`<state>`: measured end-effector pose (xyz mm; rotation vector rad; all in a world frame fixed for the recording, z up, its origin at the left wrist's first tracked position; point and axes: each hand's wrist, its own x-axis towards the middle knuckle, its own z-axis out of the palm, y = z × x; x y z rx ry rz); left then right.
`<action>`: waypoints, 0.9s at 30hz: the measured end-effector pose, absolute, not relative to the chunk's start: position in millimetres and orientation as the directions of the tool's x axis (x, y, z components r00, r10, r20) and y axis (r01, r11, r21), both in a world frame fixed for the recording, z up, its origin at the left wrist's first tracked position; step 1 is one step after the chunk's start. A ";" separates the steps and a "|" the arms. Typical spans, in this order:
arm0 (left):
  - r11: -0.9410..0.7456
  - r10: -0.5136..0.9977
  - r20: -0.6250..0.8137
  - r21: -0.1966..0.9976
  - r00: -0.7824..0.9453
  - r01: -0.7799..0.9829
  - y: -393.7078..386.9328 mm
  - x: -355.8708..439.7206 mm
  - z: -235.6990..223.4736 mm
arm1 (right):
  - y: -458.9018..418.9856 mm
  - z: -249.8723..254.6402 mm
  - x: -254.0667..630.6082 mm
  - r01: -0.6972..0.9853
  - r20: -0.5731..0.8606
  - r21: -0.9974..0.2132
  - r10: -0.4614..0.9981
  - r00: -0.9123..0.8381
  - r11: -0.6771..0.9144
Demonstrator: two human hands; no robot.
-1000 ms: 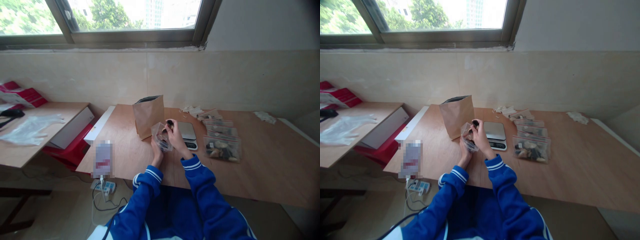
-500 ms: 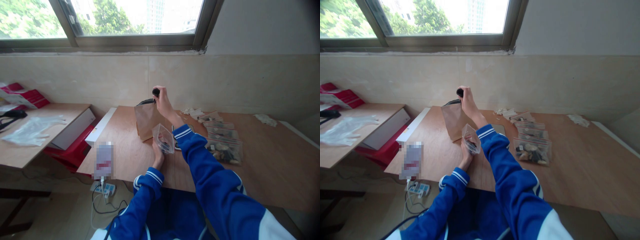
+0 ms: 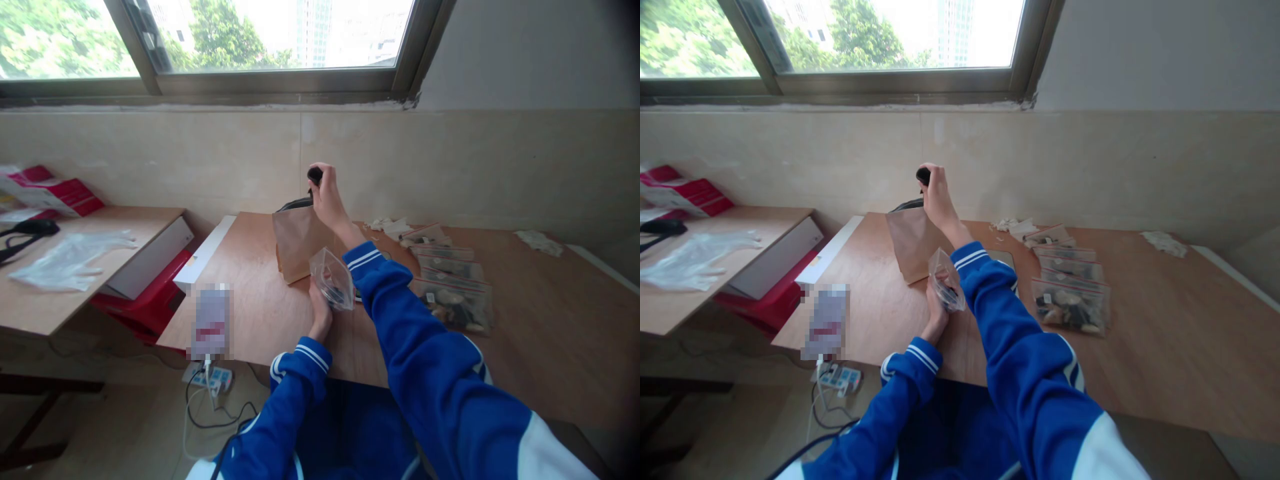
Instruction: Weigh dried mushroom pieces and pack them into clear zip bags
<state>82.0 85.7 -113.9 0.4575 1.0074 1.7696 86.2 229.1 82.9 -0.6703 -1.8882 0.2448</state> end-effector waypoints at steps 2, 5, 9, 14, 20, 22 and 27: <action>-0.140 0.898 -0.156 0.783 -0.410 -0.606 85.5 82.0 -114.2 | 232.9 81.2 80.2 0.347 0.750 -0.453 0.561 -0.349 0.821; -0.110 0.903 -0.197 0.754 -0.383 -0.647 85.8 82.4 -115.2 | 232.2 71.8 76.0 0.372 0.709 -0.441 0.571 -0.414 0.817; -0.116 0.895 -0.194 0.767 -0.401 -0.631 85.6 82.7 -113.4 | 222.9 67.0 79.8 0.402 0.683 -0.422 0.577 -0.449 0.813; -0.137 0.891 -0.156 0.802 -0.427 -0.581 83.4 81.5 -108.7 | 210.0 75.2 88.9 0.484 0.596 -0.385 0.612 -0.519 0.786; -0.123 0.912 -0.160 0.772 -0.378 -0.624 84.6 81.4 -112.2 | 202.2 87.7 91.9 0.639 0.492 -0.268 0.673 -0.552 0.721; -0.123 0.917 -0.156 0.766 -0.367 -0.631 85.5 81.6 -114.8 | 199.1 92.5 90.3 0.700 0.429 -0.215 0.709 -0.559 0.681; -0.163 0.920 -0.121 0.748 -0.374 -0.644 86.6 81.4 -116.2 | 185.7 102.8 87.4 0.751 0.333 -0.135 0.743 -0.580 0.646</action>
